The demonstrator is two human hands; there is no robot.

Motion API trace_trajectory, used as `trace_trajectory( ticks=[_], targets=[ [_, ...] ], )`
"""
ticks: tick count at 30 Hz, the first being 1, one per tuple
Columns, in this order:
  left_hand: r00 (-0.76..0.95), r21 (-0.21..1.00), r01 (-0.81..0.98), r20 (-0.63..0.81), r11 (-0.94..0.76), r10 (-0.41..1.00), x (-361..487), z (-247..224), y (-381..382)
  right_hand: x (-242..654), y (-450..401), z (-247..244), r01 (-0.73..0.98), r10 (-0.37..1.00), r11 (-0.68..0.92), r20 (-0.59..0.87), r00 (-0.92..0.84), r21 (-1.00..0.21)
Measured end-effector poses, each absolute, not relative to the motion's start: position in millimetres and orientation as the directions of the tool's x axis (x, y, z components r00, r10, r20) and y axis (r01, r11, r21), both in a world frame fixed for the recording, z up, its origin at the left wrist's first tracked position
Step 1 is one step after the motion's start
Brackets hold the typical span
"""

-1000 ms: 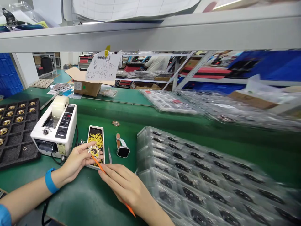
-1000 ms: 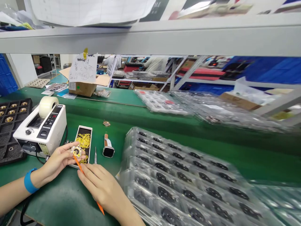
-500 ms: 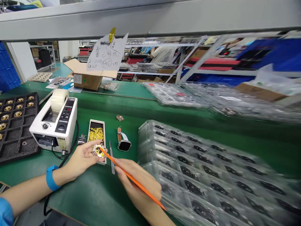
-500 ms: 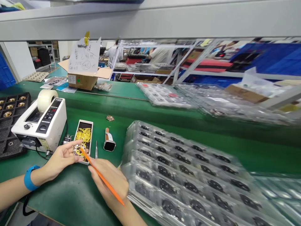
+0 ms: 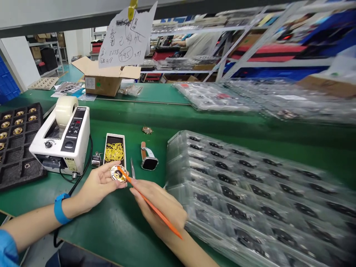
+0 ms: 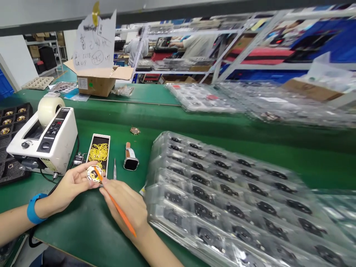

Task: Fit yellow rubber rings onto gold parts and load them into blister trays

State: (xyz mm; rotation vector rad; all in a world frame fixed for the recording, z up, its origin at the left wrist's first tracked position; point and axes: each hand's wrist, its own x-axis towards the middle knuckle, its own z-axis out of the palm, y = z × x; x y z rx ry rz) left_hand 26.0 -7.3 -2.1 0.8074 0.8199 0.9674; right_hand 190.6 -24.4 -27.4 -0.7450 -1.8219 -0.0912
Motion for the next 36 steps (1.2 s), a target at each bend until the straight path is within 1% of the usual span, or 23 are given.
trace_trajectory(
  ticks=[3,7,9,11,13,18,20,23,25,27,32,36],
  targets=[
    [0.335,0.855,-0.374,-0.237,0.360,0.912,26,-3,-6,190,-22,-32,0.557,0.366,0.817,0.882,-0.298,-0.151],
    [0.334,0.867,-0.360,-0.227,0.346,0.915,24,-3,-5,192,-20,-36,0.559,0.276,0.829,0.852,-0.444,0.023],
    [0.330,0.873,-0.354,-0.218,0.335,0.918,23,-1,-4,193,-20,-37,0.555,0.256,0.828,0.828,-0.499,0.078],
    [0.326,0.871,-0.355,-0.225,0.340,0.918,23,0,-3,193,-21,-36,0.552,0.248,0.829,0.822,-0.512,0.094],
    [0.328,0.863,-0.356,-0.245,0.360,0.912,22,0,-2,194,-22,-33,0.552,0.264,0.833,0.845,-0.466,0.044],
    [0.303,0.886,-0.278,-0.286,0.372,0.909,21,-1,2,195,-27,-26,0.537,0.410,0.800,0.898,-0.161,-0.270],
    [0.287,0.915,-0.236,-0.257,0.328,0.923,21,-2,3,196,-29,-26,0.523,0.434,0.785,0.897,-0.082,-0.333],
    [0.268,0.958,-0.167,-0.184,0.234,0.946,22,-2,2,197,-31,-27,0.535,0.501,0.749,0.862,-0.072,-0.391],
    [0.253,0.976,-0.110,-0.157,0.189,0.955,22,-2,0,197,-32,-27,0.584,0.540,0.704,0.839,-0.069,-0.405],
    [0.248,0.984,-0.063,-0.146,0.167,0.958,22,-2,-1,195,-32,-26,0.615,0.538,0.685,0.841,-0.066,-0.390],
    [0.272,0.992,-0.051,-0.095,0.113,0.958,25,1,-8,181,-31,-26,0.655,0.577,0.673,0.799,-0.172,-0.345],
    [0.260,0.998,0.003,-0.061,0.063,0.964,30,3,-15,173,-28,-26,0.709,0.577,0.628,0.803,-0.147,-0.321]
  ],
)
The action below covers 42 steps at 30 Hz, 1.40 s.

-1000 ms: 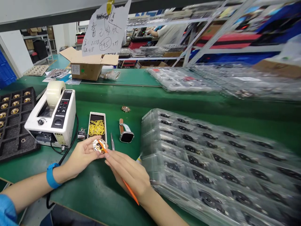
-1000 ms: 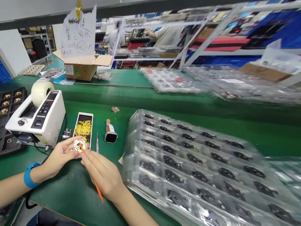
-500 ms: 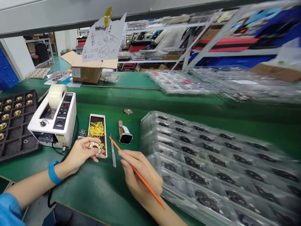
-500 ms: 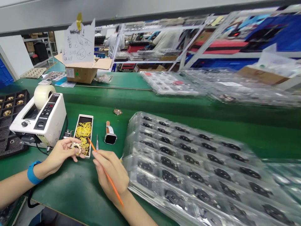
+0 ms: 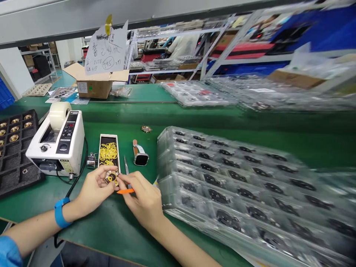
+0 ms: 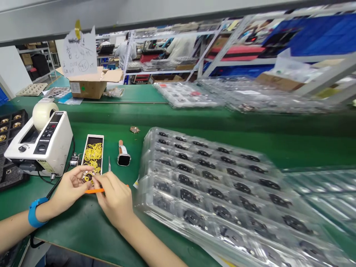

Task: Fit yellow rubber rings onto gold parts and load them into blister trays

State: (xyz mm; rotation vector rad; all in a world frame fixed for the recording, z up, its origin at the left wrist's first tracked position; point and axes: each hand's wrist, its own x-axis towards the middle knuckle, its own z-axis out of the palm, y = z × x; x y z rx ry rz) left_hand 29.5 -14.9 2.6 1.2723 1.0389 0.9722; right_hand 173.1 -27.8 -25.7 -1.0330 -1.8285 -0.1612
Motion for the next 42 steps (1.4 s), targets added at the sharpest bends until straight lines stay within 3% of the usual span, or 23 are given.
trace_trajectory(
  ticks=[8,14,18,22,25,29,33,38,42],
  targets=[
    [0.305,0.967,0.213,0.067,-0.137,0.950,28,-6,-24,172,-25,-26,0.723,0.623,0.585,0.775,-0.110,-0.368],
    [0.365,0.922,0.295,0.134,-0.250,0.922,26,-10,-27,172,-21,-28,0.640,0.710,0.585,0.696,-0.106,-0.499],
    [0.371,0.893,0.344,0.154,-0.289,0.916,24,-12,-23,174,-21,-22,0.488,0.755,0.612,0.643,-0.127,-0.622],
    [0.235,0.901,0.374,0.137,-0.220,0.962,19,-9,-8,175,-21,-18,0.265,0.888,0.450,0.458,-0.037,-0.853],
    [0.116,0.953,0.271,0.110,-0.138,0.987,14,-7,3,176,-15,-23,0.219,0.953,0.281,0.299,0.054,-0.934],
    [0.062,0.990,0.118,0.072,-0.079,0.996,12,-5,10,177,-2,-37,0.463,0.966,0.237,0.259,-0.015,-0.854],
    [0.089,0.991,0.098,0.078,-0.087,0.993,12,-5,6,173,-6,-42,0.561,0.956,0.249,0.293,-0.012,-0.789],
    [0.110,0.977,0.143,0.140,-0.155,0.984,10,-4,2,169,-43,-13,0.601,0.860,0.475,0.485,-0.161,-0.643],
    [0.137,0.962,0.200,0.160,-0.185,0.978,8,-3,-1,219,-33,35,0.667,0.733,0.602,0.635,-0.245,-0.438]
  ],
)
